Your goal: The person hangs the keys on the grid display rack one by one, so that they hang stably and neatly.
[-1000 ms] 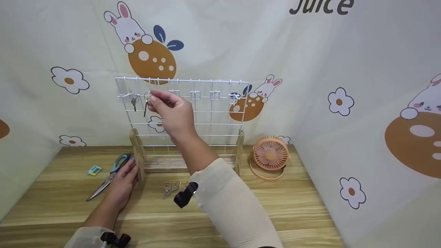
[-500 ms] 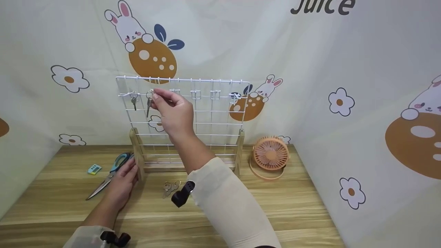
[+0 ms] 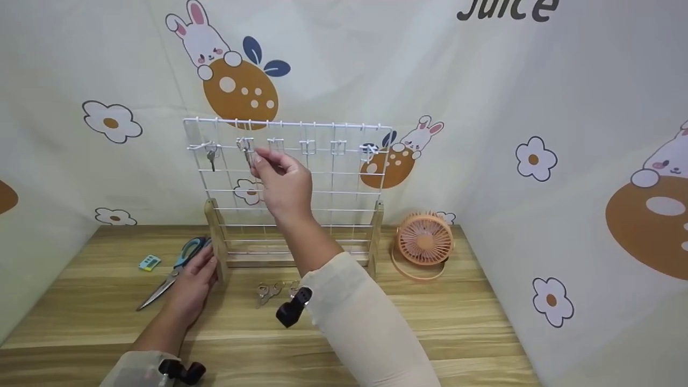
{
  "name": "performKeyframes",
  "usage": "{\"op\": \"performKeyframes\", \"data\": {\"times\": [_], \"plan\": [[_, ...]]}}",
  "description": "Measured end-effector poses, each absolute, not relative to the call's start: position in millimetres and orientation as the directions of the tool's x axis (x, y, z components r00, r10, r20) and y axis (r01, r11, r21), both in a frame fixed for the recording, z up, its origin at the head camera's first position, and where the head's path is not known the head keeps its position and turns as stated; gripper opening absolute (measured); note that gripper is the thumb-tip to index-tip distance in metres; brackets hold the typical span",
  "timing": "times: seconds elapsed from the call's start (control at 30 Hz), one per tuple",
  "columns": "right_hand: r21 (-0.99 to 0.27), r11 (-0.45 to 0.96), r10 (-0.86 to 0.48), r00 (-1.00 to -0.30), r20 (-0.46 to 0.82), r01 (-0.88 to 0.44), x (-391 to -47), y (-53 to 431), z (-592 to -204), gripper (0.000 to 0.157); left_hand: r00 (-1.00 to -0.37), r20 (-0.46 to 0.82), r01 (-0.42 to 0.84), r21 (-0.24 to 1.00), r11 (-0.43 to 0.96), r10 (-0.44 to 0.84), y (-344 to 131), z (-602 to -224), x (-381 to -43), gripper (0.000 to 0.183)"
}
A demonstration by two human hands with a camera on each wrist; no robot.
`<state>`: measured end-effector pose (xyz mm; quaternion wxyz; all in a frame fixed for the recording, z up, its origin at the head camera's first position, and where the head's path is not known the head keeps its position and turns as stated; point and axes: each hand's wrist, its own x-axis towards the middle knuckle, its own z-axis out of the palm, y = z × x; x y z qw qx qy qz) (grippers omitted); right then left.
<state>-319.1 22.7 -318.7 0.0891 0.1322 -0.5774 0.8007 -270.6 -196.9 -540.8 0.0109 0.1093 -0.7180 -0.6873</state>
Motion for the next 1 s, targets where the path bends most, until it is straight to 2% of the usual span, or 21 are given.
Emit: {"op": "performKeyframes", "data": {"times": [0.27,0.5,0.63,0.87,1.0], "plan": [[-0.928,-0.295,-0.031,-0.969,0.246,-0.227,-309,57,-373,0.022,-0.975,-0.126,-0.143,0.986,0.082,-0.181,-197,-542,-272,0.054],[-0.956,-0.242,-0.068,-0.98,0.187,-0.165,-299,90,-422,0.017,-0.978,-0.107,-0.121,0.99,0.068,-0.179,-197,-542,-272,0.054],[-0.966,-0.228,-0.089,-0.985,0.147,-0.123,-296,107,-446,0.019,-0.98,-0.102,-0.112,0.992,0.05,-0.172,-197,-543,-271,0.054],[-0.998,-0.051,-0.166,-0.985,0.047,-0.039,-302,137,-489,0.027,-0.977,-0.116,-0.128,0.99,0.056,-0.181,-198,-541,-272,0.053],[-1.0,-0.014,-0.175,-0.985,-0.008,0.01,-307,146,-509,0.035,-0.975,-0.124,-0.136,0.989,0.056,-0.182,-197,-541,-271,0.053]]}}
